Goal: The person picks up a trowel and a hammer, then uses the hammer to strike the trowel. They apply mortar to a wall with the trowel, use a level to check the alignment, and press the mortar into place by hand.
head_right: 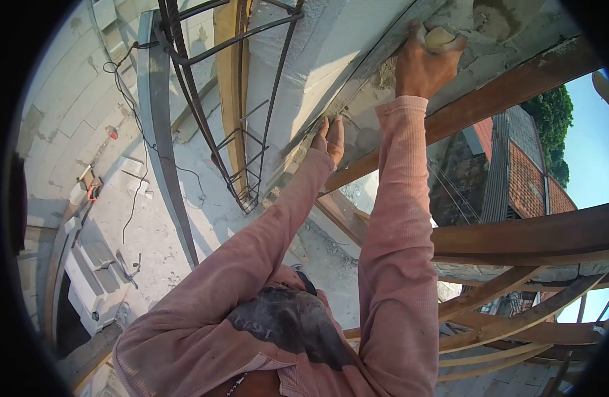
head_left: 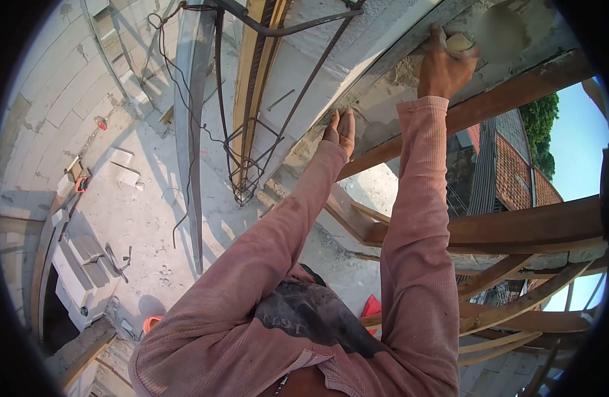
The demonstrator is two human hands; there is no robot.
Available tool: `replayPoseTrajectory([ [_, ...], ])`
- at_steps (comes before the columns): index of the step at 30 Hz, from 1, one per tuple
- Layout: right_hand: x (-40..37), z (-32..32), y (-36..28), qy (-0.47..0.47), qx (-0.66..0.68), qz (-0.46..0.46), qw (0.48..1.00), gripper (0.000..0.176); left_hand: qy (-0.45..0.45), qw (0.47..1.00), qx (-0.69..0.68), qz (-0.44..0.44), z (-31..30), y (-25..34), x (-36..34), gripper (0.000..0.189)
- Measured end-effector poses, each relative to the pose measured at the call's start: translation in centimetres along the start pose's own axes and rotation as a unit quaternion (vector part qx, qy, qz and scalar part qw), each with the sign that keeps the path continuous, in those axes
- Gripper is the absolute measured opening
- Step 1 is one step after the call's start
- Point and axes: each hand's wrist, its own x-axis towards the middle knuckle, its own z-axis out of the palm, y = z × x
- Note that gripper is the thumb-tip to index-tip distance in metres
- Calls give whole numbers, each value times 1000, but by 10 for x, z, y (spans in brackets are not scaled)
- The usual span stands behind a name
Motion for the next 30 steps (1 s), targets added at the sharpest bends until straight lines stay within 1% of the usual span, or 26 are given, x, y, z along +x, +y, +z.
replayPoseTrajectory([
  [1, 1, 1, 3, -4, 8, 3, 1000, 42, -3, 1000, 0, -2, -8, 3, 4, 58],
  [2, -2, 0, -6, 5, 15, 10, 1000, 37, 10, 997, -70, -16, -7, 2, 2, 60],
  [5, 3, -2, 5, -20, 38, 9, 999, 38, 11, 997, -81, 10, 0, -5, 3, 47],
  [8, 5, -9, 4, -46, -5, -4, 999, 39, -1, 997, -83, 8, -2, -4, 3, 48],
  [11, 6, -10, 1, -48, -35, -8, 998, 40, 4, 996, -89, -17, -3, -4, 4, 50],
  [12, 6, -10, 5, -46, -43, -12, 998, 41, -1, 998, -63, -9, -3, -5, 4, 51],
  [14, 8, -9, 9, -41, -56, -21, 997, 44, 15, 998, -54, -16, -3, -4, 5, 52],
  [16, 8, -9, 9, -39, -29, -15, 999, 47, 17, 999, -45, -18, -4, -3, 7, 52],
  [19, 8, -11, 13, -49, -6, -11, 999, 50, 8, 999, 5, 36, -5, -9, 9, 65],
  [20, 9, -12, 14, -53, -2, -11, 999, 50, 13, 999, -8, 37, -6, -10, 11, 61],
  [23, 10, -13, 13, -44, -47, -47, 997, 46, 19, 999, -29, 18, -9, -11, 13, 56],
  [26, 1, -16, 1, -47, -27, -45, 998, 42, 16, 1000, 0, 21, -11, -7, 5, 59],
  [27, -1, -19, 0, -67, -18, -25, 997, 42, 6, 1000, 11, 18, -7, -9, -2, 59],
  [28, 2, -19, 2, -74, -4, -20, 997, 41, 8, 999, 43, 32, -7, -11, -3, 69],
  [30, -1, -17, -1, -50, -7, -28, 998, 43, -4, 996, 76, 35, -20, -7, 14, 75],
])
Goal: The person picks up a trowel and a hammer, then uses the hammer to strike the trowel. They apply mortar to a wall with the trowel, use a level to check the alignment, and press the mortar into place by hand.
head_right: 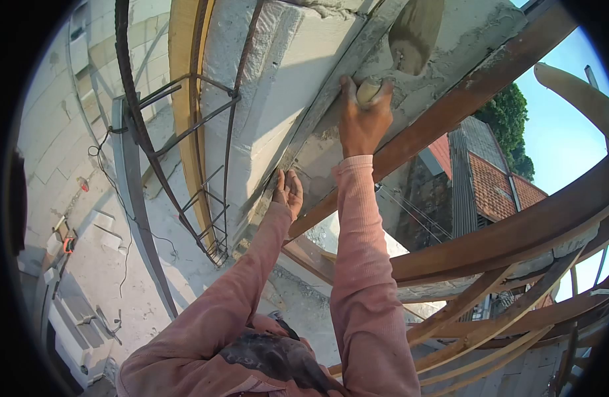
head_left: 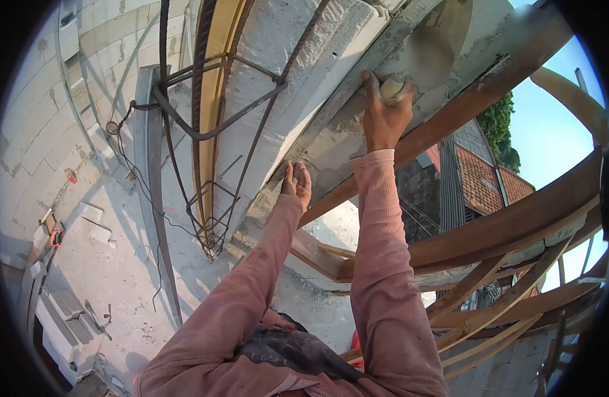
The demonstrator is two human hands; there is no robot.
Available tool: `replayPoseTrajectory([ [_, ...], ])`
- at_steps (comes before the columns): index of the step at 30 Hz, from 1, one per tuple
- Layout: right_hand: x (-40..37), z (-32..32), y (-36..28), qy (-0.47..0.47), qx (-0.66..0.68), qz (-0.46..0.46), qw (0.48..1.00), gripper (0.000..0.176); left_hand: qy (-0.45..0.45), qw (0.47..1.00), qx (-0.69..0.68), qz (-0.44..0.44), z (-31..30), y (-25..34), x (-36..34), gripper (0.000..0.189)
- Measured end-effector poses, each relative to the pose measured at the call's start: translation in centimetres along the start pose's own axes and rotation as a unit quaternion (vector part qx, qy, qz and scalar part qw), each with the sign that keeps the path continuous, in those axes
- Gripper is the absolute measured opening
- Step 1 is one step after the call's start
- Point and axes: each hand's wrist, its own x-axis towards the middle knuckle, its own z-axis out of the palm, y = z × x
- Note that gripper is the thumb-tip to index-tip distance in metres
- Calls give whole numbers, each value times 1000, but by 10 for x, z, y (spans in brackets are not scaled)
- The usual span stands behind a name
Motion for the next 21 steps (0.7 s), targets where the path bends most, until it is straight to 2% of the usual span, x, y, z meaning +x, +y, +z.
replayPoseTrajectory([
  [4, 0, -4, -11, -4, -15, 42, 999, 41, 1, 1000, -9, 0, -6, 4, 4, 55],
  [7, -1, 0, -17, 3, 1, 72, 997, 42, 1, 997, -59, -49, -16, 10, 16, 48],
  [8, -1, 0, -17, 7, 3, 77, 997, 43, 8, 998, -46, -40, -14, 11, 16, 44],
  [11, -1, 1, -18, 14, -5, 96, 995, 44, 7, 999, -49, -22, -10, 10, 11, 43],
  [14, -1, 3, -17, 19, -10, 98, 995, 43, 9, 997, -66, -43, -7, 14, 8, 42],
  [17, -1, 2, -19, 18, -19, 100, 995, 43, 2, 996, -66, -53, -4, 15, 4, 49],
  [20, 1, 3, -18, 27, -28, 91, 995, 43, 22, 998, -1, -57, 7, 11, -10, 52],
  [21, -1, 4, -18, 31, -30, 87, 995, 43, 20, 996, 59, -69, 16, 10, -21, 51],
])
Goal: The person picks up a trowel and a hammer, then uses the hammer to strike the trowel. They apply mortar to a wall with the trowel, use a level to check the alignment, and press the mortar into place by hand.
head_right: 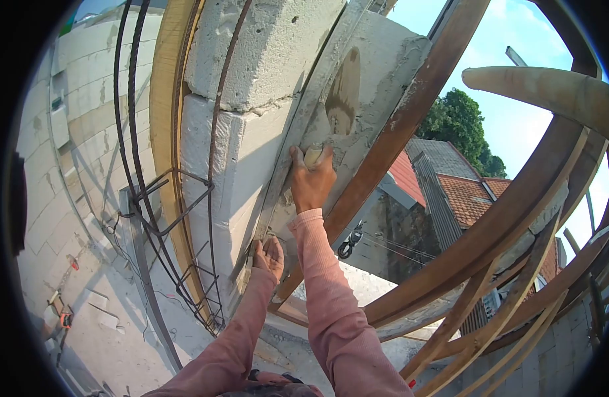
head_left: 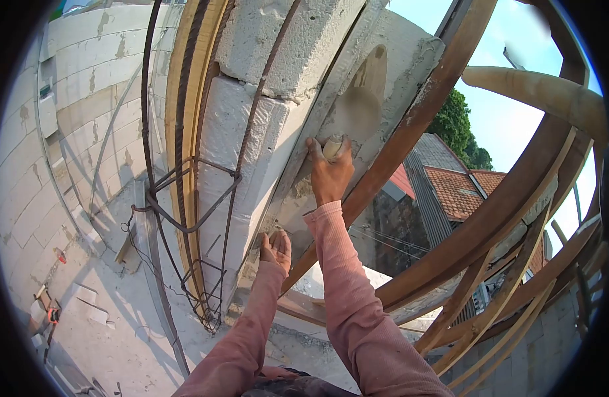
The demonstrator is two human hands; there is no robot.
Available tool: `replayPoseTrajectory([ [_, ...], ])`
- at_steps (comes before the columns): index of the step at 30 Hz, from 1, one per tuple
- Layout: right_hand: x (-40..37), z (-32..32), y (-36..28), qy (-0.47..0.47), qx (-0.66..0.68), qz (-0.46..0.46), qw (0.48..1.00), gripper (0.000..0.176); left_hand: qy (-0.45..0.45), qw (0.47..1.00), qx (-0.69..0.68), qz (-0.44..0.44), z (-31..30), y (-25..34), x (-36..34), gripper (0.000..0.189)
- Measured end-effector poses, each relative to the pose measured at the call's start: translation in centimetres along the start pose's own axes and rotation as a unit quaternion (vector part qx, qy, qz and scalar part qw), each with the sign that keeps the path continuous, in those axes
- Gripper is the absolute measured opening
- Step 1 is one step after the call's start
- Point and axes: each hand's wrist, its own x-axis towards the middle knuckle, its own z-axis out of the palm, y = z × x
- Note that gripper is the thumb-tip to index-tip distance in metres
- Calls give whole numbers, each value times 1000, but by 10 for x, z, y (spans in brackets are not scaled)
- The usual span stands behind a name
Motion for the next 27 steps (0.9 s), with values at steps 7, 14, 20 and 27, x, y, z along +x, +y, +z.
replayPoseTrajectory([
  [7, 2, -2, 1, -9, -11, 1, 1000, 49, -144, 823, 487, 254, 94, -26, -78, 38],
  [14, 3, -5, -1, -7, -17, 4, 1000, 51, -124, 412, 547, 718, 171, -31, -53, 34],
  [20, 5, -7, -6, -31, 18, 29, 999, 48, -84, 379, 601, 699, 173, -35, -38, 38],
  [27, 9, -8, -1, -26, -6, 9, 1000, 45, -74, 277, 608, 740, 156, -59, -36, 51],
])
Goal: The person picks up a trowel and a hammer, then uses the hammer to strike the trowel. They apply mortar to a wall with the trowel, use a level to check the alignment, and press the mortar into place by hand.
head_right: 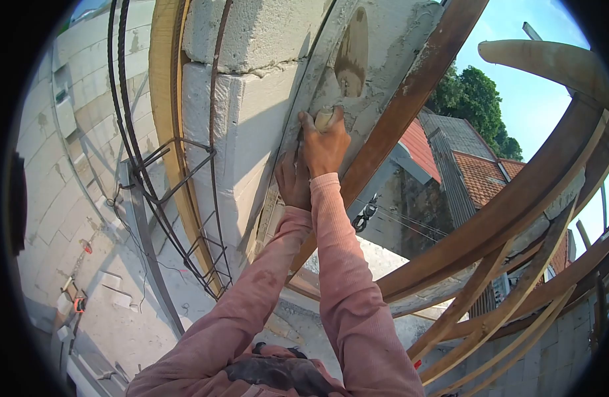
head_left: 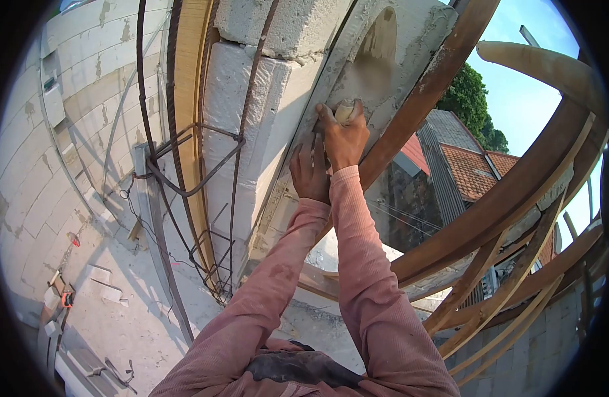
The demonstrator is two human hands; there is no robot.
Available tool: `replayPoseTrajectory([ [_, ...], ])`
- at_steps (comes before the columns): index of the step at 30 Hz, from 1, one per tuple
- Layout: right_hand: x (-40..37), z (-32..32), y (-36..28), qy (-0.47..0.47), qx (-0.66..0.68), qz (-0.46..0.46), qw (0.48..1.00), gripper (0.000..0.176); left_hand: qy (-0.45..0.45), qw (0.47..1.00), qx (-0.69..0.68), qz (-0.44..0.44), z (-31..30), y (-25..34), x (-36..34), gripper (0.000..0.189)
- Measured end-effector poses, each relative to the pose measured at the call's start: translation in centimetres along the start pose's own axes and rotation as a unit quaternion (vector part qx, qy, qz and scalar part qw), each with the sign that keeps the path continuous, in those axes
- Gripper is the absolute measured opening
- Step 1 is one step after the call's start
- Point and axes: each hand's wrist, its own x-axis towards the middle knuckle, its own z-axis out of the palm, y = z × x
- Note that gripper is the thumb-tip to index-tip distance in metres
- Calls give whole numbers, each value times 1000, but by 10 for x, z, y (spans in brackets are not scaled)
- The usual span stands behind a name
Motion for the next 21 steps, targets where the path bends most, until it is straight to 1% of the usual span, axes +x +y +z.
replayPoseTrajectory([
  [1, 0, 0, 1, -4, 5, -1, 1000, 45, 5, 999, 35, 28, 1, -1, -1, 53],
  [4, 2, -1, 4, -14, 15, -4, 1000, 45, -21, 998, 21, 56, 11, -9, -3, 56],
  [7, 2, -2, 6, -16, 20, 0, 1000, 45, -81, 993, 63, 55, 12, -9, -6, 57],
  [9, 2, -3, 7, -19, 22, 6, 1000, 45, -96, 990, 87, 50, 6, -3, -6, 59],
  [12, -2, -10, 0, -37, 68, 20, 997, 34, -116, 986, 108, 47, -4, -1, -1, 62],
  [13, -4, -11, 5, -31, 106, 15, 994, 31, -122, 985, 110, 47, -6, 0, 1, 63],
  [14, -6, -11, 13, -25, 144, 9, 989, 28, -120, 984, 123, 56, -4, -1, 2, 68],
  [15, -11, -14, 8, -18, 181, 3, 983, 26, -127, 982, 129, 58, -4, -2, 2, 71],
  [16, -19, -24, 1, -12, 187, 15, 982, 20, -135, 980, 134, 60, -4, -3, 1, 74],
  [19, -52, -60, -14, 25, 204, 41, 978, 21, -165, 979, 107, 56, -13, 3, 7, 81],
  [21, -87, -86, -11, 12, 232, 125, 965, 24, -187, 978, 77, 51, -26, 11, 12, 84],
])
